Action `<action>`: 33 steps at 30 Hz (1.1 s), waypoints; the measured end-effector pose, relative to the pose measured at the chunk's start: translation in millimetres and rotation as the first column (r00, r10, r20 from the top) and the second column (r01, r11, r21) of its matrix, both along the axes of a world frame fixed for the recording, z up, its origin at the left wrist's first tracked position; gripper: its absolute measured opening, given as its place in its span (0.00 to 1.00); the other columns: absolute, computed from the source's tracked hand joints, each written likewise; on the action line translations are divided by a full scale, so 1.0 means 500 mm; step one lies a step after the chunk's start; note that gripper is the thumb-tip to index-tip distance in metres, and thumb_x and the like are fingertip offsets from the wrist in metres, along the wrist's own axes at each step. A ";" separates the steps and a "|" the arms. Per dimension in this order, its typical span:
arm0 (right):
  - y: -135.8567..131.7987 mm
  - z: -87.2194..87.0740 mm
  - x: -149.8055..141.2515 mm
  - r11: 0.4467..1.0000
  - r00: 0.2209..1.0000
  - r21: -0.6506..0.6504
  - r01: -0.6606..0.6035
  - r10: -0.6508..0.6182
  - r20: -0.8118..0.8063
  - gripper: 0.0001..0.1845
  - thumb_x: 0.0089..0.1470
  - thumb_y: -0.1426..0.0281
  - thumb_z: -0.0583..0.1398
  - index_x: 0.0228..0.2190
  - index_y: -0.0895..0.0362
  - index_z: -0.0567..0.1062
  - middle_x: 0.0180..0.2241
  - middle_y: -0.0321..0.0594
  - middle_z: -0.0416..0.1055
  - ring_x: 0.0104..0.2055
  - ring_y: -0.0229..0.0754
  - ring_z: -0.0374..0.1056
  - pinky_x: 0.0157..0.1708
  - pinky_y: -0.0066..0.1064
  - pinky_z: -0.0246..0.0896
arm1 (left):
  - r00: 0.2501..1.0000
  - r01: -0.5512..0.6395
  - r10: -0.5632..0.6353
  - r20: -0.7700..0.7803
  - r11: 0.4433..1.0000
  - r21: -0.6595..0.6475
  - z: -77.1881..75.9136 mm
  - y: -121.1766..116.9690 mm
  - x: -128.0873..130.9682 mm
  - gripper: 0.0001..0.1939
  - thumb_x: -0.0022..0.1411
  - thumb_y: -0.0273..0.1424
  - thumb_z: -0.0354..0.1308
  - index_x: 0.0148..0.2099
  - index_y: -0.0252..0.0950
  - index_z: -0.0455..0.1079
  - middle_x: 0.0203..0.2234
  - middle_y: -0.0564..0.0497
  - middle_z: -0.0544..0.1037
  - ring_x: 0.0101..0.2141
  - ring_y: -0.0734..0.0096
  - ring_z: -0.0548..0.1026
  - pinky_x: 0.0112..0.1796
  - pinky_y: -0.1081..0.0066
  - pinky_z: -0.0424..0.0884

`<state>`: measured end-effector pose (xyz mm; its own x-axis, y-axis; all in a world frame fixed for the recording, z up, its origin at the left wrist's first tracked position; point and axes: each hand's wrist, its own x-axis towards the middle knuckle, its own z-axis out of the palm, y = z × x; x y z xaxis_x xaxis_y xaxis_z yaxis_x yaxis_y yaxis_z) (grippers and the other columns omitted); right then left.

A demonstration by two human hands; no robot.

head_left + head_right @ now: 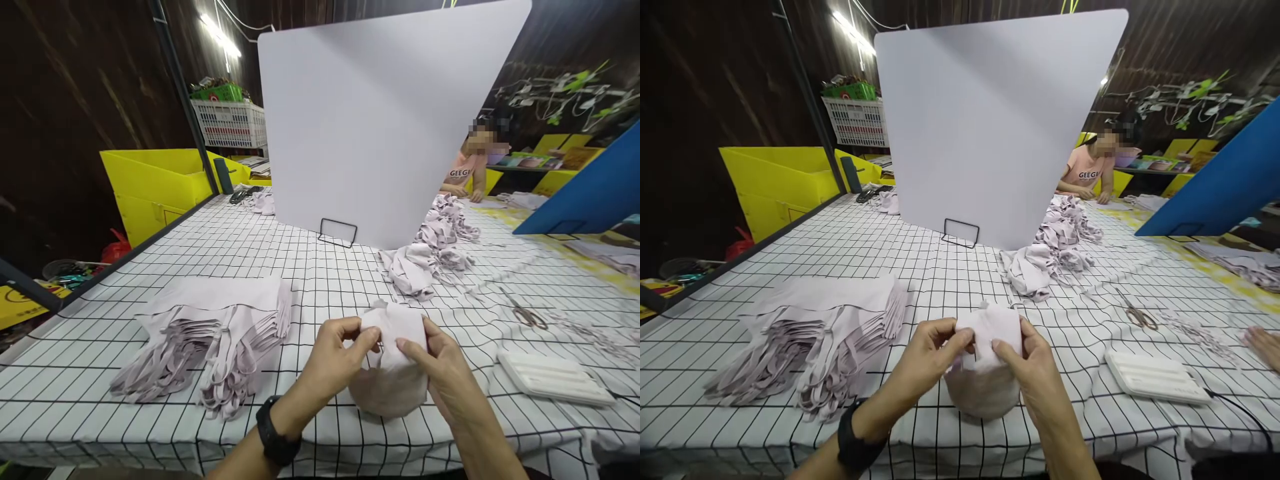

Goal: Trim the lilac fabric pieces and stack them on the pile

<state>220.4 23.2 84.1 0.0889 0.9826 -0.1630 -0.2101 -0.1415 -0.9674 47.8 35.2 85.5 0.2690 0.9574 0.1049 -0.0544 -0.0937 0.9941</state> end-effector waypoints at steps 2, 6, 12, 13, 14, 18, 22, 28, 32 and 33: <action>0.003 -0.010 0.010 0.999 0.983 0.044 0.008 -0.016 0.184 0.26 0.47 0.61 0.68 0.48 0.56 0.77 0.37 0.45 0.81 0.40 0.53 0.77 0.39 0.39 0.72 | 0.995 0.055 -0.051 0.081 0.998 -0.041 0.020 0.008 -0.010 0.17 0.67 0.40 0.58 0.30 0.34 0.73 0.25 0.51 0.73 0.28 0.72 0.69 0.31 0.71 0.64; -0.014 -0.012 0.007 0.937 0.679 0.283 0.204 -0.344 0.649 0.18 0.51 0.58 0.63 0.42 0.52 0.77 0.38 0.44 0.79 0.39 0.52 0.74 0.38 0.41 0.70 | 0.991 0.053 -0.054 0.123 0.999 0.004 0.066 0.018 -0.019 0.17 0.67 0.39 0.59 0.29 0.33 0.73 0.26 0.52 0.72 0.31 0.72 0.70 0.37 0.71 0.66; -0.040 -0.009 -0.052 0.931 0.671 0.358 0.075 -0.313 0.672 0.15 0.53 0.57 0.62 0.39 0.52 0.74 0.29 0.38 0.76 0.26 0.44 0.71 0.26 0.33 0.67 | 0.971 0.134 -0.134 0.200 0.991 0.013 0.112 0.012 -0.009 0.16 0.68 0.38 0.60 0.30 0.33 0.74 0.27 0.51 0.73 0.31 0.75 0.71 0.36 0.73 0.68; -0.035 -0.014 -0.052 0.936 0.668 0.347 0.063 -0.298 0.682 0.12 0.51 0.60 0.61 0.37 0.52 0.74 0.26 0.36 0.75 0.24 0.43 0.69 0.25 0.32 0.65 | 0.967 0.134 -0.135 0.216 0.991 0.020 0.117 0.010 -0.011 0.16 0.68 0.38 0.60 0.30 0.33 0.74 0.27 0.52 0.73 0.30 0.75 0.71 0.36 0.73 0.68; -0.029 -0.020 -0.047 0.943 0.667 0.328 0.062 -0.284 0.689 0.10 0.49 0.63 0.60 0.34 0.53 0.75 0.23 0.35 0.74 0.22 0.43 0.68 0.24 0.32 0.64 | 0.966 0.121 -0.125 0.228 0.992 0.031 0.122 0.009 -0.014 0.16 0.67 0.37 0.61 0.30 0.33 0.74 0.27 0.52 0.73 0.31 0.75 0.71 0.36 0.73 0.69; -0.009 -0.038 0.013 0.992 0.799 0.125 0.029 -0.098 0.593 0.12 0.47 0.62 0.60 0.29 0.55 0.81 0.26 0.40 0.79 0.31 0.50 0.74 0.30 0.35 0.70 | 0.965 0.038 -0.050 0.259 0.998 0.051 0.142 0.014 -0.046 0.14 0.67 0.38 0.62 0.32 0.33 0.75 0.28 0.51 0.74 0.33 0.73 0.74 0.39 0.71 0.73; -0.012 -0.035 0.066 0.998 0.891 0.043 -0.041 0.017 0.453 0.23 0.53 0.54 0.60 0.45 0.53 0.83 0.45 0.46 0.82 0.49 0.56 0.75 0.46 0.43 0.73 | 0.927 0.029 -0.013 0.375 0.999 -0.036 0.151 0.023 -0.070 0.15 0.65 0.39 0.65 0.31 0.33 0.74 0.29 0.52 0.75 0.34 0.71 0.75 0.44 0.65 0.76; -0.020 -0.001 0.004 0.900 0.682 0.433 0.039 -0.341 0.647 0.28 0.55 0.57 0.63 0.57 0.46 0.73 0.58 0.42 0.73 0.56 0.55 0.70 0.53 0.50 0.69 | 0.890 0.156 -0.088 0.448 0.981 -0.117 0.133 0.008 -0.039 0.15 0.64 0.39 0.66 0.31 0.32 0.74 0.28 0.53 0.74 0.33 0.75 0.74 0.41 0.72 0.73; 0.001 -0.002 -0.042 0.827 0.623 0.560 0.055 -0.466 0.628 0.19 0.54 0.66 0.58 0.47 0.54 0.79 0.44 0.45 0.80 0.43 0.52 0.76 0.43 0.43 0.74 | 0.915 0.190 -0.146 0.376 0.978 -0.084 0.135 -0.010 -0.032 0.16 0.65 0.40 0.65 0.33 0.32 0.75 0.28 0.52 0.74 0.31 0.77 0.72 0.35 0.77 0.69; 0.005 -0.008 -0.040 0.836 0.621 0.546 0.061 -0.460 0.635 0.20 0.52 0.68 0.57 0.45 0.55 0.80 0.41 0.45 0.81 0.41 0.52 0.77 0.40 0.42 0.74 | 0.922 0.179 -0.144 0.360 0.982 -0.067 0.138 -0.013 -0.038 0.16 0.65 0.41 0.64 0.32 0.32 0.75 0.28 0.52 0.74 0.31 0.77 0.72 0.36 0.77 0.69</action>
<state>200.4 25.8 80.3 0.2424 0.8294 0.5033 0.6171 0.2685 -0.7397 28.9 28.8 154.4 0.3837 0.9142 0.1304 -0.4084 0.0414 0.9119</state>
